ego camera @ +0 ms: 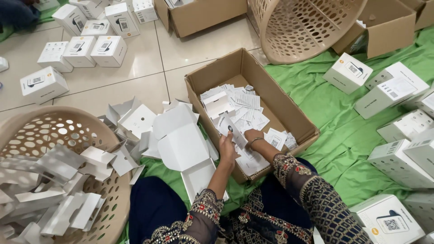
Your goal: The person packs small electronics into cardboard boxes.
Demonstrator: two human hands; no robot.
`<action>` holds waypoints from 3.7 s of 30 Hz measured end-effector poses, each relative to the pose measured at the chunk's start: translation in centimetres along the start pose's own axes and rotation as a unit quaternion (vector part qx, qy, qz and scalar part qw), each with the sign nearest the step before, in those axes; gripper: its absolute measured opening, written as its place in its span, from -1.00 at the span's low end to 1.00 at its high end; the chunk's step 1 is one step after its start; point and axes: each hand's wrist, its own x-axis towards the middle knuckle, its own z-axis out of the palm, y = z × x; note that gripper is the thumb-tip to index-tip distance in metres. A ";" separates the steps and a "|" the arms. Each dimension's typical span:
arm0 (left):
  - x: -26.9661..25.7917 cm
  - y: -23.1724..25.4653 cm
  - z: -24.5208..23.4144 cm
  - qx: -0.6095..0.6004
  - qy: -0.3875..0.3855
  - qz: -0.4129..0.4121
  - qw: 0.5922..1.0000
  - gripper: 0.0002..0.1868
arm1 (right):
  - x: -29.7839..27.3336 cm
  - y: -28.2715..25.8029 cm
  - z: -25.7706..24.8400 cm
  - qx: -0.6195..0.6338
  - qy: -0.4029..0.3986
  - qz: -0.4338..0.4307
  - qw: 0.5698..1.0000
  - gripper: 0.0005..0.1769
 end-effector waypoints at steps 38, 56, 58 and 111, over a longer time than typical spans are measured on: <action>3.6 -4.0 -3.7 -0.181 -0.157 0.057 0.969 -0.66 | -13.8 -7.9 -19.8 0.560 0.177 0.006 0.809 -0.71; -9.5 -3.5 -21.7 0.248 0.045 0.155 0.955 -0.69 | -30.5 -20.9 -19.1 0.324 0.063 -0.177 0.927 -0.44; -10.6 1.0 -21.8 0.333 0.111 0.260 0.899 -0.65 | -30.9 -22.5 -19.0 0.192 0.128 -0.199 0.952 -0.34; -22.1 4.0 -14.9 0.464 -0.045 0.549 0.694 -0.57 | -30.0 -21.8 -15.3 0.524 0.094 -0.023 0.846 -0.46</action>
